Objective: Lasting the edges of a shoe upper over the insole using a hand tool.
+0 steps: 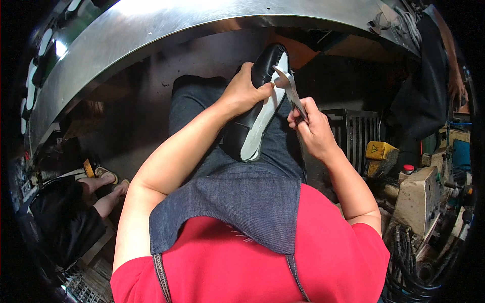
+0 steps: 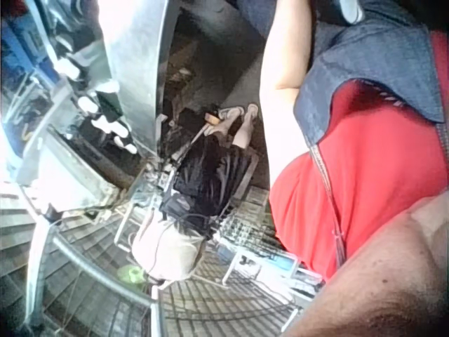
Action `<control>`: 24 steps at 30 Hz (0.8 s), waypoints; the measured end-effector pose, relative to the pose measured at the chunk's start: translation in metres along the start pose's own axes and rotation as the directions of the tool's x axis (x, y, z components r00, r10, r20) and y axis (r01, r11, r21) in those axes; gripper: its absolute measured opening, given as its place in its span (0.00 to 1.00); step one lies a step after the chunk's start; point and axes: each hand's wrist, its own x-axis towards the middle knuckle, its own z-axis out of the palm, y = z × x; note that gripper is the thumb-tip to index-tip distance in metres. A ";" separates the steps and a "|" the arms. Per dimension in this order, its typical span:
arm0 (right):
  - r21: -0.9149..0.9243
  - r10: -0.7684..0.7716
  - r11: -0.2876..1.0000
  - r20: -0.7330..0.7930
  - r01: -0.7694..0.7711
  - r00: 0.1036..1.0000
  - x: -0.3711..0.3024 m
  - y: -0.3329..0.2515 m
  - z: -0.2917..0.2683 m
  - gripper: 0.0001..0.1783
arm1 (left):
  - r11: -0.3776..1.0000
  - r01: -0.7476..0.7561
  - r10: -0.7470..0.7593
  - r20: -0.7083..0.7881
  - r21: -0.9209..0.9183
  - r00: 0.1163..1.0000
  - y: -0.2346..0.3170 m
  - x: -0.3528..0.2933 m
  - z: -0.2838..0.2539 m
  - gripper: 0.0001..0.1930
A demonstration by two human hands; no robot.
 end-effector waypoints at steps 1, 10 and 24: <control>0.001 -0.001 1.000 0.001 0.001 1.000 0.003 -0.006 0.001 0.15 | 1.000 -0.015 0.015 -0.003 -0.016 1.000 0.000 0.000 0.000 0.34; -0.248 0.112 0.964 0.032 -0.101 0.993 0.021 0.003 -0.008 0.11 | 0.999 -0.030 0.031 0.028 -0.035 0.999 -0.004 -0.001 -0.004 0.38; -0.013 -0.034 0.999 -0.096 0.033 0.995 0.020 -0.004 0.011 0.08 | 0.958 -0.087 0.157 0.243 -0.274 0.957 -0.030 -0.024 -0.017 0.62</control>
